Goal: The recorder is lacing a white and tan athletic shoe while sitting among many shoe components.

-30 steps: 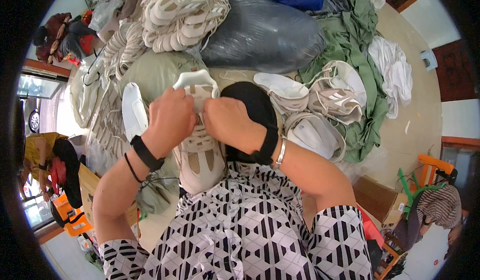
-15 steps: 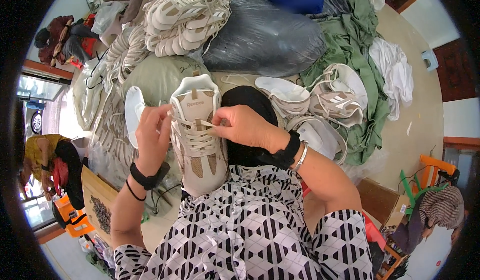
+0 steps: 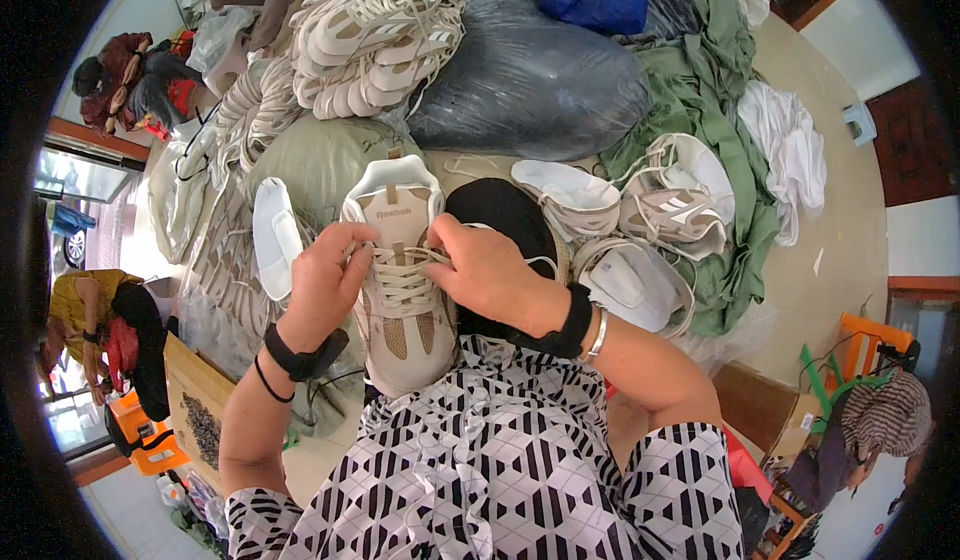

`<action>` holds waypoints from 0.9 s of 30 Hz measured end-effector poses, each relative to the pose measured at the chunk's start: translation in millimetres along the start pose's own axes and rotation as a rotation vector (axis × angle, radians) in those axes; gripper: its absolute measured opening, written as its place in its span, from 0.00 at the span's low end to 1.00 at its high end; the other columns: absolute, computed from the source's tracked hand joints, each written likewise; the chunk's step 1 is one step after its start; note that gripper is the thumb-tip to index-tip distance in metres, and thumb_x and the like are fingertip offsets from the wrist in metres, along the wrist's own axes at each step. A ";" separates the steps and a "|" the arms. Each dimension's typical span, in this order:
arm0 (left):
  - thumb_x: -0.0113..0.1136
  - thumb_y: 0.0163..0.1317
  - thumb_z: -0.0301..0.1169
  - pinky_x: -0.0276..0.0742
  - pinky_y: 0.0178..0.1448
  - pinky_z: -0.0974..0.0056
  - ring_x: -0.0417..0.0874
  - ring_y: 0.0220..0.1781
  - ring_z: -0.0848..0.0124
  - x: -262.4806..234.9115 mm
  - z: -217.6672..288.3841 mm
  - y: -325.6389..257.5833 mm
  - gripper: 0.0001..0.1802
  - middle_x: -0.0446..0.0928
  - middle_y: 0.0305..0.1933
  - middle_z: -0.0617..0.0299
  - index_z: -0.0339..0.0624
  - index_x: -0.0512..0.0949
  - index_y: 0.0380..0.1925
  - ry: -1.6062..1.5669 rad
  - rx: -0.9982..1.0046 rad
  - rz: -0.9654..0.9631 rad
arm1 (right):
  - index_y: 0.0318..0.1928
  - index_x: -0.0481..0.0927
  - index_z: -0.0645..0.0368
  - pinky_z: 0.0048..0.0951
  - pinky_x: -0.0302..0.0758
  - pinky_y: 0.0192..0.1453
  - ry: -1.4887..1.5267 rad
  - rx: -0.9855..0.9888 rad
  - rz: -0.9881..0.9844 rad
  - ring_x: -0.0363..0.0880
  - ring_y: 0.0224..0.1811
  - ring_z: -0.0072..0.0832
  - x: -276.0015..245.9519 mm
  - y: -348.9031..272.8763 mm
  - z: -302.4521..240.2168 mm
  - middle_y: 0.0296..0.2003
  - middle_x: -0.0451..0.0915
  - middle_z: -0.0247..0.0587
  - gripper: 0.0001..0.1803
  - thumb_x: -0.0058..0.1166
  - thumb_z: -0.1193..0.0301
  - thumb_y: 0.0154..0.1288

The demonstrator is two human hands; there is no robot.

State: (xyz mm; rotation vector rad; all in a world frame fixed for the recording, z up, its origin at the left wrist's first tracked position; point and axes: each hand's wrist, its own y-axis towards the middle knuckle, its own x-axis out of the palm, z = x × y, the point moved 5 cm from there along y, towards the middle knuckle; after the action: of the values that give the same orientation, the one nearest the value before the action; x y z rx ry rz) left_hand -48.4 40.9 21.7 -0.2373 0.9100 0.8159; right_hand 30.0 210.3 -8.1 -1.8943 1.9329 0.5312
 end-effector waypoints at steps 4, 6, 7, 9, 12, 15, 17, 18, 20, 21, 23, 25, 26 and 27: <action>0.59 0.57 0.28 0.75 0.32 0.57 0.82 0.33 0.60 1.7 9.0 7.3 0.06 0.76 0.32 0.60 0.47 0.74 0.35 0.205 -0.009 -0.057 | 0.37 0.72 0.59 0.39 0.73 0.32 -0.135 -0.080 0.061 0.80 0.29 0.44 9.0 10.4 -1.8 0.26 0.79 0.45 0.10 0.58 0.68 0.60; 0.59 0.57 0.30 0.74 0.31 0.56 0.81 0.33 0.60 5.4 9.8 13.8 0.06 0.76 0.31 0.61 0.47 0.74 0.34 0.245 -0.023 -0.066 | 0.36 0.74 0.59 0.40 0.73 0.32 -0.161 -0.130 0.076 0.79 0.29 0.46 10.0 16.8 -2.1 0.26 0.79 0.46 0.09 0.57 0.68 0.60; 0.60 0.57 0.31 0.74 0.31 0.55 0.81 0.32 0.60 6.6 9.4 16.6 0.06 0.75 0.31 0.62 0.48 0.73 0.33 0.285 -0.034 -0.073 | 0.34 0.75 0.59 0.41 0.73 0.32 -0.188 -0.180 0.093 0.79 0.30 0.47 10.0 19.7 -4.0 0.26 0.79 0.46 0.07 0.56 0.69 0.59; 0.60 0.57 0.30 0.74 0.32 0.57 0.81 0.32 0.60 10.5 4.2 18.8 0.06 0.76 0.31 0.60 0.47 0.74 0.35 0.299 -0.075 -0.067 | 0.32 0.76 0.60 0.38 0.72 0.30 -0.151 -0.156 0.048 0.79 0.27 0.43 15.8 26.6 -1.4 0.22 0.77 0.44 0.07 0.56 0.69 0.60; 0.60 0.57 0.29 0.74 0.34 0.59 0.80 0.32 0.60 12.4 -2.9 17.7 0.06 0.77 0.32 0.59 0.45 0.75 0.35 0.251 -0.119 -0.051 | 0.30 0.77 0.62 0.32 0.70 0.25 0.219 0.121 -0.175 0.78 0.21 0.33 26.1 25.3 7.9 0.17 0.75 0.40 0.08 0.54 0.70 0.62; 0.59 0.58 0.29 0.73 0.33 0.58 0.80 0.31 0.59 10.0 -3.6 15.4 0.05 0.77 0.31 0.59 0.45 0.75 0.34 0.179 -0.117 -0.013 | 0.30 0.78 0.64 0.25 0.66 0.21 0.618 0.440 -0.344 0.73 0.16 0.22 32.8 11.7 13.9 0.15 0.73 0.35 0.10 0.52 0.69 0.64; 0.58 0.58 0.30 0.72 0.32 0.56 0.80 0.29 0.58 6.0 -3.5 11.8 0.05 0.77 0.29 0.59 0.45 0.74 0.34 0.169 -0.112 0.010 | 0.30 0.78 0.64 0.23 0.64 0.19 0.687 0.509 -0.336 0.71 0.15 0.17 27.1 5.8 18.5 0.15 0.73 0.33 0.11 0.52 0.69 0.65; 0.58 0.59 0.30 0.71 0.31 0.58 0.79 0.27 0.60 2.1 -9.4 10.0 0.05 0.76 0.26 0.59 0.45 0.75 0.34 -0.098 -0.208 -0.035 | 0.30 0.78 0.64 0.24 0.64 0.19 0.432 0.381 -0.279 0.70 0.13 0.18 17.5 8.3 17.9 0.15 0.73 0.34 0.11 0.51 0.69 0.65; 0.58 0.59 0.30 0.70 0.31 0.61 0.77 0.26 0.62 2.1 -17.5 3.7 0.05 0.74 0.24 0.58 0.44 0.76 0.35 -0.364 -0.302 -0.083 | 0.31 0.79 0.63 0.25 0.64 0.19 0.180 0.253 -0.217 0.69 0.12 0.19 7.7 10.5 10.0 0.16 0.74 0.35 0.10 0.51 0.69 0.65; 0.59 0.59 0.29 0.69 0.30 0.62 0.75 0.24 0.65 1.7 -20.0 -1.9 0.05 0.73 0.23 0.59 0.43 0.77 0.35 -0.322 -0.275 -0.024 | 0.32 0.79 0.63 0.27 0.66 0.20 0.168 0.250 -0.252 0.72 0.14 0.23 7.6 5.3 2.8 0.17 0.76 0.37 0.10 0.51 0.68 0.65; 0.59 0.60 0.28 0.67 0.29 0.64 0.71 0.21 0.70 1.7 -21.0 -5.7 0.06 0.72 0.21 0.60 0.41 0.76 0.36 -0.202 -0.212 0.081 | 0.31 0.79 0.60 0.35 0.73 0.29 -0.025 -0.019 -0.192 0.79 0.24 0.38 18.1 -4.6 6.6 0.22 0.79 0.43 0.11 0.52 0.66 0.65; 0.58 0.61 0.28 0.67 0.29 0.66 0.71 0.21 0.73 -0.9 -17.1 -6.7 0.05 0.72 0.21 0.63 0.40 0.76 0.36 -0.136 -0.244 0.085 | 0.30 0.79 0.60 0.37 0.74 0.31 -0.133 -0.036 -0.180 0.78 0.27 0.42 16.4 -10.7 5.0 0.24 0.79 0.43 0.11 0.52 0.65 0.65; 0.58 0.62 0.28 0.67 0.28 0.67 0.71 0.21 0.76 -2.1 -17.0 -6.8 0.05 0.73 0.20 0.65 0.39 0.76 0.36 -0.068 -0.277 0.089 | 0.30 0.79 0.60 0.40 0.74 0.34 -0.241 -0.054 -0.168 0.78 0.31 0.45 14.4 -13.0 3.4 0.26 0.79 0.43 0.12 0.52 0.64 0.65; 0.58 0.62 0.28 0.67 0.28 0.67 0.71 0.21 0.76 -2.2 -19.9 -8.3 0.05 0.73 0.20 0.65 0.39 0.76 0.36 -0.067 -0.279 0.090 | 0.28 0.79 0.58 0.40 0.74 0.33 -0.277 -0.115 -0.175 0.78 0.30 0.42 13.3 -16.6 -2.1 0.26 0.77 0.40 0.12 0.53 0.63 0.64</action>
State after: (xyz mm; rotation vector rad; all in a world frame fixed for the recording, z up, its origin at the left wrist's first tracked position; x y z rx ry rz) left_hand -55.3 24.0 10.0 -0.4119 0.7464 1.0293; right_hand 46.4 197.6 -13.3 -1.9198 1.5752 0.8174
